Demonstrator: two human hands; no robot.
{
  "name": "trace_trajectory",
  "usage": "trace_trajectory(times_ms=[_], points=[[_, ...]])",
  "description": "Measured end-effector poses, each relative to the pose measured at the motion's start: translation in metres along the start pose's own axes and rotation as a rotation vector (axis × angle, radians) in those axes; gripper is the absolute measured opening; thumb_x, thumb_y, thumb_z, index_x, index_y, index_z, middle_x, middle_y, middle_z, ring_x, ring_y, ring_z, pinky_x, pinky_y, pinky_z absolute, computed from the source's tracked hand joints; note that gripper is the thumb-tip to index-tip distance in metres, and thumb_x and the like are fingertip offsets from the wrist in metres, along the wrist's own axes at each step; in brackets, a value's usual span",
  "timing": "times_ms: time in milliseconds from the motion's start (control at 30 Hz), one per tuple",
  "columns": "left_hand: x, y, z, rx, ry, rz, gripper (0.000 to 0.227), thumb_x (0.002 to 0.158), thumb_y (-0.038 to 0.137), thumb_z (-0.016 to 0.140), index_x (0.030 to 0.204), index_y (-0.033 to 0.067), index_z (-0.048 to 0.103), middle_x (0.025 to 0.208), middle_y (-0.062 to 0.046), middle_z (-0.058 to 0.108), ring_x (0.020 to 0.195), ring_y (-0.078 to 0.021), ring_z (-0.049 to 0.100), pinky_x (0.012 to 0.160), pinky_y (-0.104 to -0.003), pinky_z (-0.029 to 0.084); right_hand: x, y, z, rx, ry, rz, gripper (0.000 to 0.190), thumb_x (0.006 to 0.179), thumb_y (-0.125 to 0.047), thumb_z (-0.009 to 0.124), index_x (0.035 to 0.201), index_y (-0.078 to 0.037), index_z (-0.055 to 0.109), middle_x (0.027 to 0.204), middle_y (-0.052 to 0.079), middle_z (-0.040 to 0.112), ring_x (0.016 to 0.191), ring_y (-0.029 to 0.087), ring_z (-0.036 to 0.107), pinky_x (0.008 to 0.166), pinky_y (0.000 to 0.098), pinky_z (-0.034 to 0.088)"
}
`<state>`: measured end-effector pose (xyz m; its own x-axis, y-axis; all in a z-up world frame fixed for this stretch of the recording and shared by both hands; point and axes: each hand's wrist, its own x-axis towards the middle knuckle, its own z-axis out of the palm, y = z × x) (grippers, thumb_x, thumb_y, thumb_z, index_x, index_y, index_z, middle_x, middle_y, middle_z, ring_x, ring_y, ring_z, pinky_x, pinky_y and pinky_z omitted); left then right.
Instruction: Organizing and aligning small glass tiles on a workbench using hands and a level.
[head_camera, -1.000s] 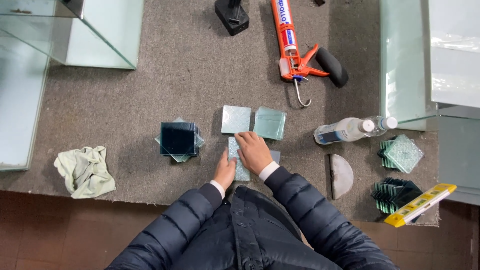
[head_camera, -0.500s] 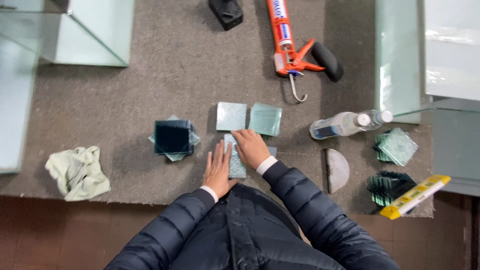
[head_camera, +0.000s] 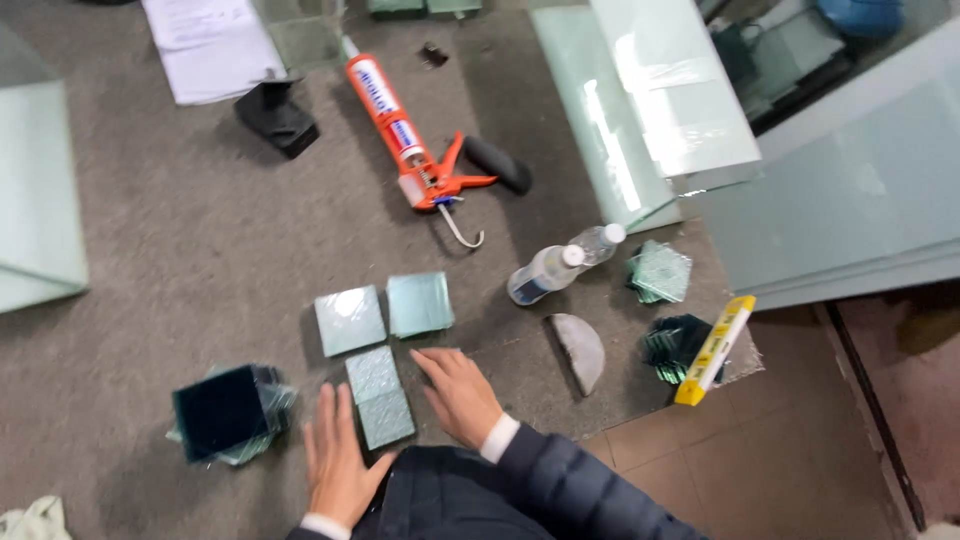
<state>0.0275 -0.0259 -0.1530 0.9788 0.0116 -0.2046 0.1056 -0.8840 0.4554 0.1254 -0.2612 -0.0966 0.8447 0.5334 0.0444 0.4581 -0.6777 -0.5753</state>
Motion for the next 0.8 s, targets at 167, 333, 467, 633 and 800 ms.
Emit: trace_trajectory(times_ms=[167,333,467,633,800], points=[[-0.013,-0.005,-0.007,0.012,-0.135,-0.144,0.149,0.077,0.063,0.091,0.178,0.0212,-0.010,0.188,-0.007,-0.009,0.172,-0.0302,0.001,0.133,-0.058,0.014,-0.060,0.030,-0.039,-0.040,0.087,0.248,0.058,0.103,-0.012,0.068,0.159,-0.006,0.053,0.153,0.018,0.063,0.138,0.037,0.060,0.114,0.0519,0.049],[-0.018,0.008,-0.020,0.022,-0.072,-0.070,0.153,0.071,0.065,0.095,0.178,0.0242,-0.007,0.188,-0.003,-0.005,0.172,-0.0277,0.002,0.135,-0.059,0.015,-0.045,0.063,-0.106,-0.112,0.611,0.272,0.066,0.102,-0.007,0.073,0.162,0.002,0.047,0.159,0.023,0.058,0.149,0.038,0.057,0.127,0.0493,0.045],[-0.026,0.034,-0.049,-0.122,-0.052,0.169,0.131,0.085,0.057,0.083,0.179,0.0162,0.002,0.188,-0.009,0.002,0.172,-0.0304,0.005,0.133,-0.059,0.013,-0.015,0.088,-0.114,0.151,0.818,0.560,0.085,0.102,-0.022,0.074,0.172,-0.009,0.027,0.154,0.020,0.047,0.127,0.032,0.064,0.099,0.0459,0.057],[-0.035,0.075,-0.068,-0.273,-0.135,0.314,0.108,0.097,0.049,0.072,0.179,0.0189,0.007,0.188,-0.007,0.010,0.171,-0.0290,0.013,0.134,-0.058,0.015,-0.059,0.041,-0.042,0.227,0.874,0.566,0.021,0.106,-0.026,0.071,0.120,-0.010,0.070,0.118,0.011,0.074,0.109,0.026,0.071,0.097,0.0393,0.054],[-0.036,0.131,-0.061,-0.558,-0.075,0.901,0.070,0.115,0.047,0.044,0.171,0.0058,0.034,0.182,-0.021,0.029,0.171,-0.0369,0.025,0.139,-0.062,0.010,-0.079,-0.117,-0.038,1.965,0.559,1.120,0.062,0.108,-0.053,0.053,0.146,-0.006,0.071,0.146,0.014,0.075,0.134,0.029,0.069,0.116,0.0401,0.052]])
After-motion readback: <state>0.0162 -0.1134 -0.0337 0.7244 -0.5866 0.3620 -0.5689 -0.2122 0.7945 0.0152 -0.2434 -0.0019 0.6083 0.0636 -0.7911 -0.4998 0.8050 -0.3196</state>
